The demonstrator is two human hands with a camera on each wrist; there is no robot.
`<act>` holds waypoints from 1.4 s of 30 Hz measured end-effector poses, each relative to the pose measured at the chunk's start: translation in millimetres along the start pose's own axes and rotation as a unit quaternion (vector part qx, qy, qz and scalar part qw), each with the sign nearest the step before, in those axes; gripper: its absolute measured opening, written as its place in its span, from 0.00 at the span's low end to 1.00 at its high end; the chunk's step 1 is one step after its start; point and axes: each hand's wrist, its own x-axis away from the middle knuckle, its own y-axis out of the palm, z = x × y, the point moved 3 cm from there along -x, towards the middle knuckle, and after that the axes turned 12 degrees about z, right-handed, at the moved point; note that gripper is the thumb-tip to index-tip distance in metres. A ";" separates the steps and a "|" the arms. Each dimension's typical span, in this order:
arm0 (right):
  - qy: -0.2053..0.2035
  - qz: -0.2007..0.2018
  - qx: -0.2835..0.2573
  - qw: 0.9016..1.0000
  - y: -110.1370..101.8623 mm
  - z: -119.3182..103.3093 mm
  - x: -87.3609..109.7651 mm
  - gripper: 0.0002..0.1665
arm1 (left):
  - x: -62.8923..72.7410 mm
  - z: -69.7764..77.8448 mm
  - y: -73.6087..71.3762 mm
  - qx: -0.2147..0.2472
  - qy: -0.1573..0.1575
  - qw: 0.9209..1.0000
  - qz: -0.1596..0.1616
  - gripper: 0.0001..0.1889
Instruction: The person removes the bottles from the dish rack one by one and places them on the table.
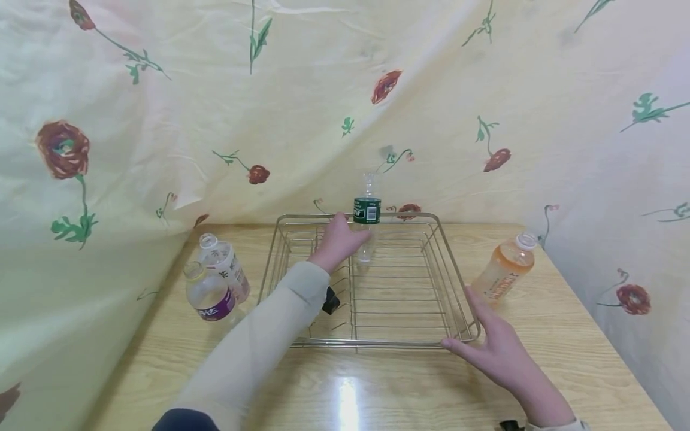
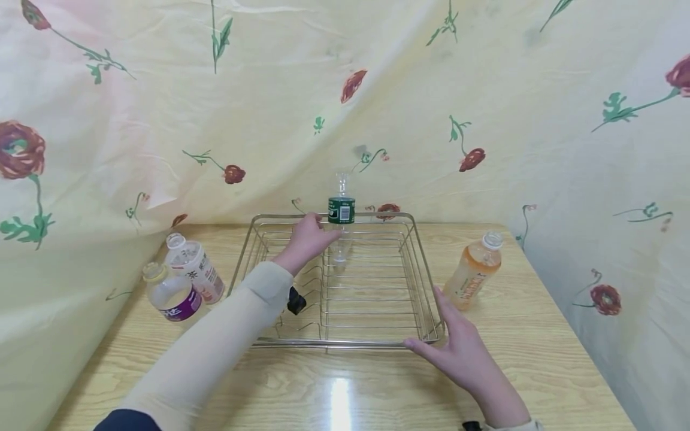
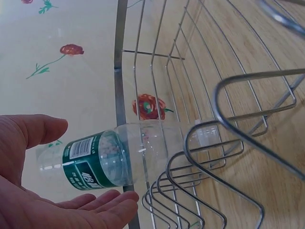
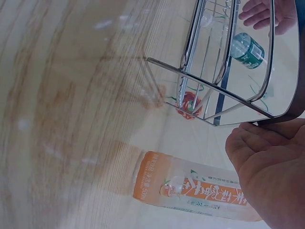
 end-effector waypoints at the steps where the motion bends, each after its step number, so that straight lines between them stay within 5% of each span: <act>1: 0.000 0.000 0.000 1.000 0.1 0.0 0.2 0.67 | -0.6 0.1 0.8 0.001 0.000 1.000 0.000 0.44; 12: -0.014 0.009 -0.007 1.000 0.6 -0.5 0.5 0.67 | -9.5 -0.5 7.5 0.022 -0.024 0.999 0.004 0.43; 26: -0.012 0.011 -0.002 1.000 -0.6 -0.1 0.1 0.68 | -16.0 1.3 19.2 -0.006 0.005 1.000 0.015 0.36; 42: -0.008 0.010 -0.005 1.000 -0.6 0.3 -0.2 0.67 | -22.8 0.7 31.5 -0.036 0.000 0.999 0.025 0.35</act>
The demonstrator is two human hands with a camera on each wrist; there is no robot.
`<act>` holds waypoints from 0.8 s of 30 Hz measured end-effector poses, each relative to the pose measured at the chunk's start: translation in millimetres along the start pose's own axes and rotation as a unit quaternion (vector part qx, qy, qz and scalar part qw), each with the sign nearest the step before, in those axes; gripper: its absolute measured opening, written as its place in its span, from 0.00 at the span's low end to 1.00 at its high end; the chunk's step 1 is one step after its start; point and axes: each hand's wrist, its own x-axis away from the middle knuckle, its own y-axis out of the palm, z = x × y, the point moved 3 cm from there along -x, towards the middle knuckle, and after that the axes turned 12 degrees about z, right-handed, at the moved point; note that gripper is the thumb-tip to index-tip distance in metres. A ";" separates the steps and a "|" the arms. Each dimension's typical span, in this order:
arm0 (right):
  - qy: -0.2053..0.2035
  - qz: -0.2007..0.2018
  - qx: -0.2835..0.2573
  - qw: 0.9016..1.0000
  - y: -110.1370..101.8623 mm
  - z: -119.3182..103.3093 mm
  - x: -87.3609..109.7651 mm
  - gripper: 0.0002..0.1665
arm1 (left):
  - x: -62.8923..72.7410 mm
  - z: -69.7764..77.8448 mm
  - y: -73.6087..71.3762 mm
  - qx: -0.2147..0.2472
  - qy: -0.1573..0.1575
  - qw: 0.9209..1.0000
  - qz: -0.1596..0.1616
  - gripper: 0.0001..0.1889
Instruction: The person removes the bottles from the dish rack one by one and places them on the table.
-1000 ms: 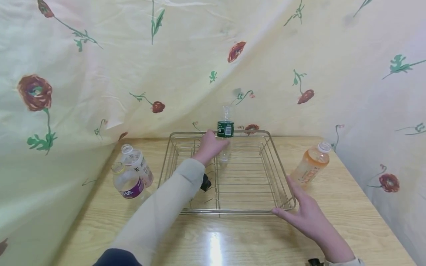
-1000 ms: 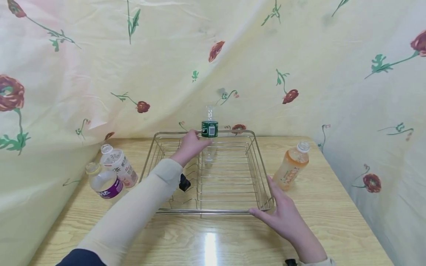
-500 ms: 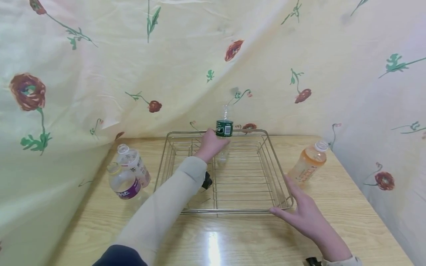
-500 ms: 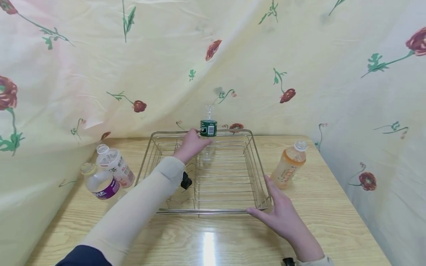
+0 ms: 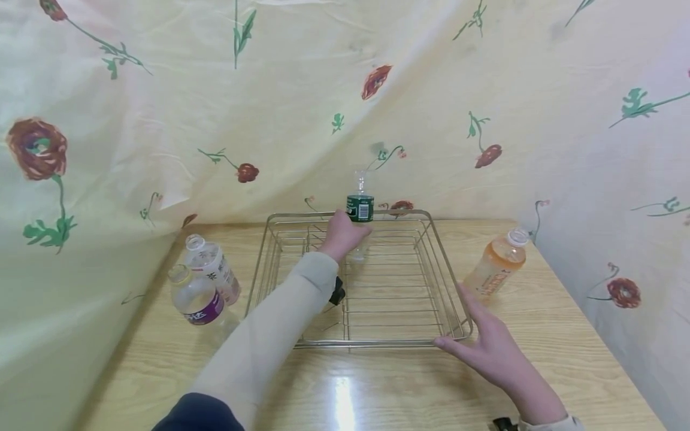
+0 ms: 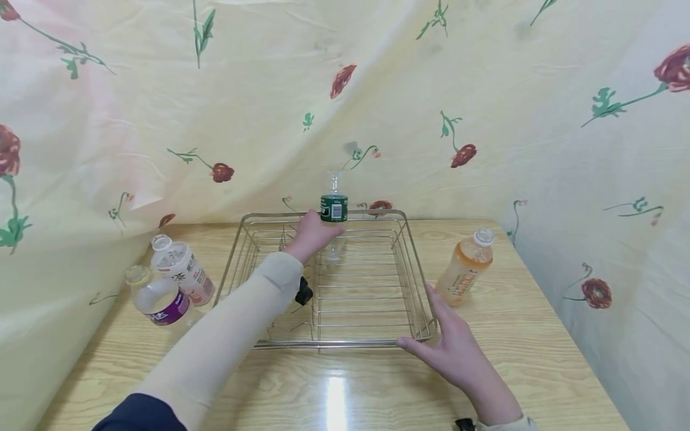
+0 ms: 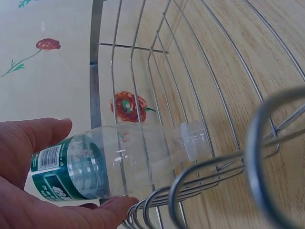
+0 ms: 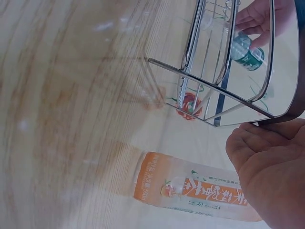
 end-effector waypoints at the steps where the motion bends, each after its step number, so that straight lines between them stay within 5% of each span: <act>1: -0.001 0.000 0.000 1.000 0.1 0.6 -0.1 0.67 | 0.1 -0.1 0.4 0.001 -0.002 1.000 0.000 0.35; 24: -0.002 0.007 -0.004 1.000 2.2 3.7 0.1 0.68 | -9.8 -3.4 14.8 -0.003 -0.007 1.000 0.016 0.32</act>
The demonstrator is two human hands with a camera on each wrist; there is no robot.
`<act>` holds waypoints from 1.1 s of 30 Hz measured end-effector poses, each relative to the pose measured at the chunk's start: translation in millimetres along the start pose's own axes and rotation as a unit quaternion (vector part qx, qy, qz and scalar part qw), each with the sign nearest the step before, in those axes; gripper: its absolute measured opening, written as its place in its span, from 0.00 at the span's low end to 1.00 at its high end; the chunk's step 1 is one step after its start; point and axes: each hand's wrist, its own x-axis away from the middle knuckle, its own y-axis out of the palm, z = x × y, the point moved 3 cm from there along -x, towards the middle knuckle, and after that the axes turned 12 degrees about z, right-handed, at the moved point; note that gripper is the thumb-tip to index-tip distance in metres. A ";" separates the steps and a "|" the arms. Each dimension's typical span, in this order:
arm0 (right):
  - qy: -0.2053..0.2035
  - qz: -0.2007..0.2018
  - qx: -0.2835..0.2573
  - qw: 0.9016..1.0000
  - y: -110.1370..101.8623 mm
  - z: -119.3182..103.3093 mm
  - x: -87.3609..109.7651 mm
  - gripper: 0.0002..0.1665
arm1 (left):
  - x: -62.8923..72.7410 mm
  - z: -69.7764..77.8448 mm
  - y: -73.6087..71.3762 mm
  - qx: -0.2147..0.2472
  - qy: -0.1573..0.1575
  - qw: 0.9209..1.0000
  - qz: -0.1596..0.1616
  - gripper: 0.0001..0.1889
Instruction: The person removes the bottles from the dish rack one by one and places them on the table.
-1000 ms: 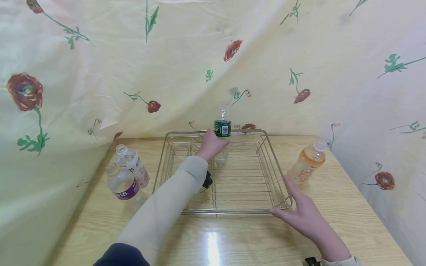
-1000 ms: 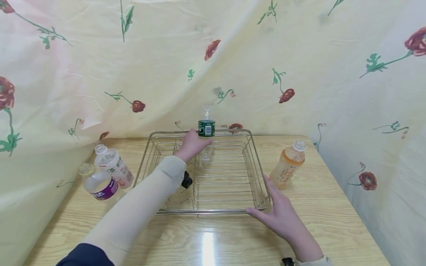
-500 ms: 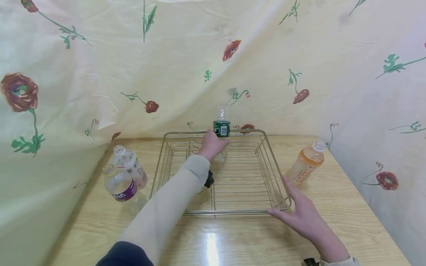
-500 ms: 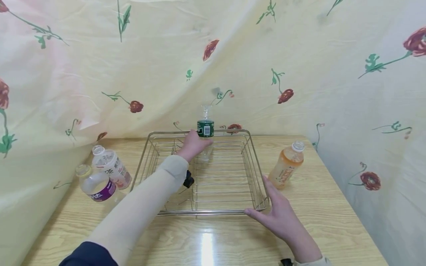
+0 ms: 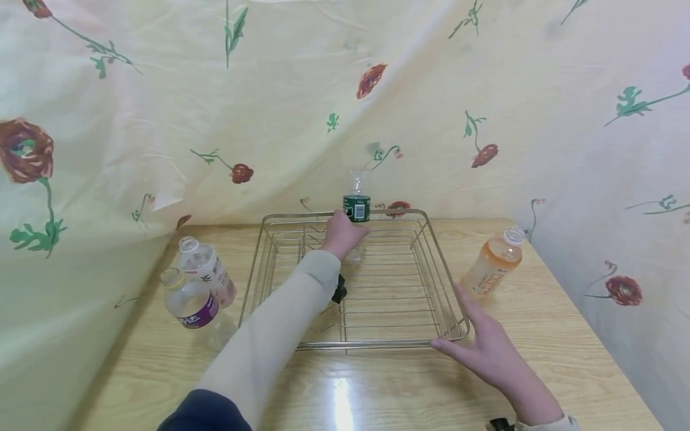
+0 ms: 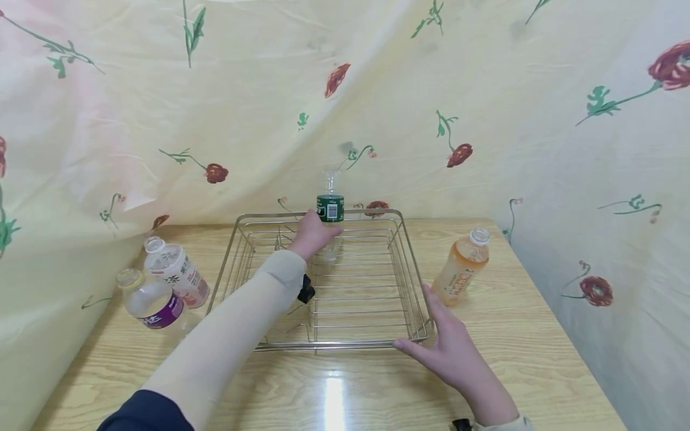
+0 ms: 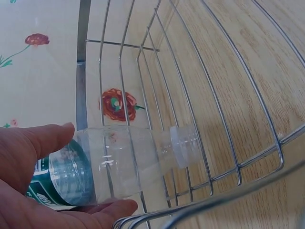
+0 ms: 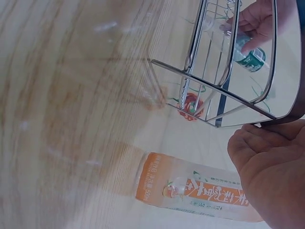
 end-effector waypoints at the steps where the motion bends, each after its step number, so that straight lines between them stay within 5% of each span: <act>1: 0.000 -0.001 0.000 1.000 0.6 0.2 0.1 0.69 | 0.0 -0.2 -0.5 0.001 0.002 1.000 0.001 0.31; 12: 0.001 0.000 0.003 1.000 1.2 -1.5 1.4 0.69 | 0.6 0.3 -4.8 0.007 0.005 1.000 -0.001 0.30; 33: -0.003 0.005 0.006 1.000 -0.2 -4.3 1.7 0.69 | 24.2 16.7 -23.6 0.044 0.039 0.998 -0.007 0.30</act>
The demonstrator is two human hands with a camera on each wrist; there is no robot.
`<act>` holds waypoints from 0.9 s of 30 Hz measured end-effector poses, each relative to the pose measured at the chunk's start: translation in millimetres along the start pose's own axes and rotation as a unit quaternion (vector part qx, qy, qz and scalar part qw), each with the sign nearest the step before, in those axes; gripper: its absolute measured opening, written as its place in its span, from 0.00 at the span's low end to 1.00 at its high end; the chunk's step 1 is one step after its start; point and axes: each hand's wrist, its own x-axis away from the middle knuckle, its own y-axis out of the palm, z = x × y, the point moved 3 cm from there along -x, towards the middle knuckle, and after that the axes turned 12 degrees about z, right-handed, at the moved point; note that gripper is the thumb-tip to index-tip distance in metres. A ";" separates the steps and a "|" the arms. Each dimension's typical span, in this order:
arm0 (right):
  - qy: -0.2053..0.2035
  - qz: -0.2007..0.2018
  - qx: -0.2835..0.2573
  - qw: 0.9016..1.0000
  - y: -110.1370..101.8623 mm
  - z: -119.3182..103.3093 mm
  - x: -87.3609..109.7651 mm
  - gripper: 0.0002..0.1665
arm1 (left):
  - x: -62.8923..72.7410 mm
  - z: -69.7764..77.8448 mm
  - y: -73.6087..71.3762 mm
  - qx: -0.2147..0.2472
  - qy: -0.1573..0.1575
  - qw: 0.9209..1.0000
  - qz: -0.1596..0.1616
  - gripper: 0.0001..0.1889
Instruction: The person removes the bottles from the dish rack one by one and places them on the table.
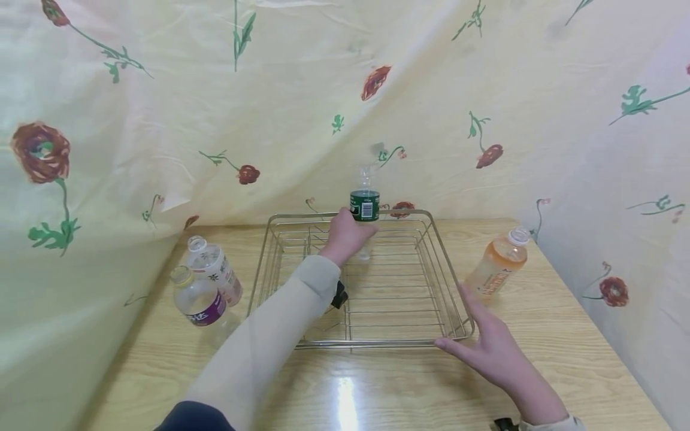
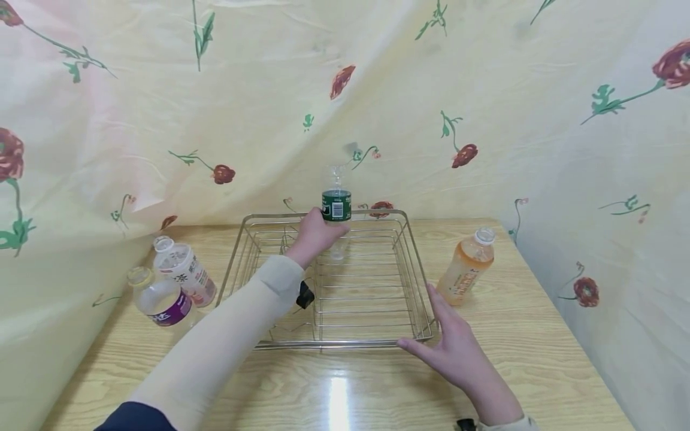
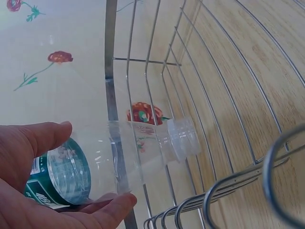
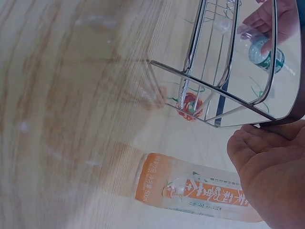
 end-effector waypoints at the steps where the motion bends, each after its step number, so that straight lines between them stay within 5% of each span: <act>1: 0.000 0.000 0.000 1.000 0.1 0.2 -0.1 0.69 | 0.5 -0.2 -0.3 0.002 0.001 1.000 0.000 0.29; 27: 0.000 -0.007 0.000 1.000 3.3 0.0 -0.7 0.69 | 16.6 1.2 -20.9 0.013 0.020 1.000 0.004 0.33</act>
